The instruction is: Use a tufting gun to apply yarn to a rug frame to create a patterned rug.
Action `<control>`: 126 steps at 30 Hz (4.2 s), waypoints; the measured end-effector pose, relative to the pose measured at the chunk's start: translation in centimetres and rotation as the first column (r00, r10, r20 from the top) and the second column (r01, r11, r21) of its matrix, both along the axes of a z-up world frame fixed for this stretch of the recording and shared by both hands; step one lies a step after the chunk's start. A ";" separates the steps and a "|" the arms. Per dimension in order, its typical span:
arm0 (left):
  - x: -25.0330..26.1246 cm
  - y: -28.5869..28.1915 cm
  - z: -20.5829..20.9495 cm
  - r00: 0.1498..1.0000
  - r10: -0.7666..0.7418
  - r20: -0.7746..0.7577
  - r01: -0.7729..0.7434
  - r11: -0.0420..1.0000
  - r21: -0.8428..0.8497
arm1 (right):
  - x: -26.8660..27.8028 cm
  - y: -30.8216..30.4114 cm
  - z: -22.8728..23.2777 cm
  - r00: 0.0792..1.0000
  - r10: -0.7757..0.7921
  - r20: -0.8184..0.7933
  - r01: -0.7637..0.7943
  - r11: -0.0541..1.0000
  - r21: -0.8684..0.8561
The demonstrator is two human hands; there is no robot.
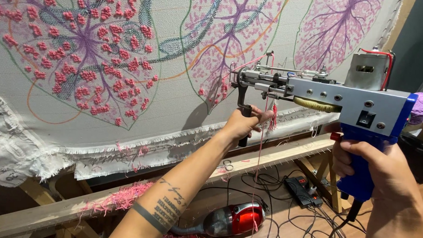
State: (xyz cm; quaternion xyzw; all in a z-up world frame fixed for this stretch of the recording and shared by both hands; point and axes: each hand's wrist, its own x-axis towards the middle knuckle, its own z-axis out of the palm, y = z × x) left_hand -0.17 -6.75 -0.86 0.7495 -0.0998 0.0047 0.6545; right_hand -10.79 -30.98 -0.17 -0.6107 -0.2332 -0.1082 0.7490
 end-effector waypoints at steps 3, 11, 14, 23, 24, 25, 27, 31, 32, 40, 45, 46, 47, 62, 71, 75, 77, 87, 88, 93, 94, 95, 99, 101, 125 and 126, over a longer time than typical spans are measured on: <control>0.5 0.0 0.2 0.987 -0.152 0.047 0.151 0.988 0.017 | -0.5 0.3 0.1 0.998 -0.050 -0.042 0.050 0.999 0.003; -0.2 0.3 1.4 0.975 -0.211 -0.069 0.209 0.977 -0.030 | -0.5 0.2 0.2 1.000 -0.011 -0.024 0.012 0.999 0.032; -0.4 0.1 2.8 0.979 -0.201 -0.030 0.202 0.978 0.052 | -0.2 -0.6 -0.2 1.000 0.009 -0.006 -0.008 0.997 0.079; 0.5 -0.2 1.2 0.969 -0.243 -0.035 0.245 0.966 0.078 | -0.5 -1.3 -0.2 1.000 0.008 0.009 -0.009 0.999 0.046; 0.9 -0.2 0.5 0.954 -0.298 -0.023 0.298 0.954 0.006 | -0.6 -1.3 -0.2 1.000 -0.017 -0.014 0.017 1.000 0.021; 0.9 -0.1 0.1 0.954 -0.301 -0.021 0.301 0.954 0.006 | -0.6 -0.9 -0.2 1.000 -0.020 -0.013 0.020 1.000 0.021; 1.0 0.1 -0.8 0.959 -0.278 -0.048 0.273 0.958 -0.081 | -0.4 -0.3 -0.2 0.984 -0.127 -0.127 0.127 0.992 -0.007; 0.1 0.5 -0.6 0.970 -0.186 -0.156 0.177 0.982 -0.070 | 0.7 -0.1 -0.8 0.997 -0.039 -0.073 0.036 0.998 -0.041; 0.1 0.6 -0.6 0.970 -0.174 -0.168 0.164 0.984 -0.072 | 0.7 0.2 -0.7 0.996 -0.026 -0.087 0.024 0.999 -0.024; 0.7 1.2 -1.1 0.970 -0.172 -0.171 0.154 0.982 -0.111 | 0.7 1.3 -0.4 0.991 -0.076 -0.108 0.070 0.996 -0.060; 0.7 1.1 -1.1 0.971 -0.165 -0.170 0.157 0.986 -0.064 | 0.3 1.4 0.0 0.994 -0.070 -0.087 0.062 0.994 -0.094; 0.6 1.2 -1.0 0.971 -0.166 -0.171 0.157 0.986 -0.064 | 0.2 1.7 0.1 0.994 -0.070 -0.088 0.062 0.994 -0.094; 0.5 1.2 -1.0 0.972 -0.165 -0.167 0.155 0.985 -0.069 | 0.0 1.9 0.3 0.994 -0.075 -0.077 0.068 0.994 -0.089; 2.7 5.3 -1.9 0.975 0.199 -0.104 -0.200 0.980 -0.001 | 0.2 8.5 -0.8 0.983 -0.138 -0.118 0.145 0.988 0.049; 4.1 7.4 -1.3 0.966 0.249 -0.071 -0.247 0.968 0.039 | 0.5 10.5 -0.3 0.980 -0.168 -0.110 0.184 0.972 0.149; 3.0 7.5 -0.7 0.971 0.228 -0.064 -0.227 0.974 0.022 | -0.6 11.0 -0.1 0.979 -0.172 -0.107 0.188 0.968 0.167; 3.4 7.7 -0.5 0.972 0.227 -0.056 -0.226 0.974 0.027 | 0.2 11.1 -0.5 0.980 -0.170 -0.104 0.187 0.966 0.178; 1.5 6.0 1.3 0.980 -0.010 -0.198 0.007 1.000 -0.013 | 1.2 7.4 -1.0 0.975 -0.090 -0.202 0.115 0.987 0.112; 2.0 5.5 1.3 0.980 -0.006 -0.197 0.003 1.000 -0.014 | 1.5 6.7 -0.7 0.976 -0.087 -0.202 0.111 0.988 0.110; 2.0 2.6 0.4 0.954 -0.282 -0.102 0.272 0.957 -0.097 | 1.7 3.0 0.0 0.993 -0.057 -0.106 0.062 0.997 0.039; 1.6 2.3 0.5 0.954 -0.283 -0.103 0.273 0.957 -0.099 | 2.0 2.1 -0.3 0.993 -0.058 -0.107 0.063 0.997 0.037; 1.2 1.9 0.7 0.955 -0.276 -0.112 0.268 0.960 -0.083 | 2.2 1.2 -0.6 0.994 -0.047 -0.098 0.049 0.999 0.015; 1.0 1.1 0.7 0.954 -0.278 -0.112 0.272 0.960 -0.067 | 2.1 -0.6 -0.9 0.997 0.072 -0.031 -0.071 0.997 0.015; 0.9 0.7 1.0 0.960 -0.263 -0.098 0.260 0.965 -0.039 | 1.4 -0.6 -0.5 0.999 0.009 -0.037 -0.009 1.000 0.011; 1.9 6.8 3.8 0.545 0.271 0.794 -0.786 0.496 0.370 | 0.3 -4.1 -1.0 0.987 -0.150 0.060 0.153 0.986 -0.060; 2.1 6.8 3.8 0.544 0.289 0.787 -0.797 0.472 0.377 | 0.2 -4.0 -0.9 0.988 -0.140 0.066 0.143 0.989 -0.047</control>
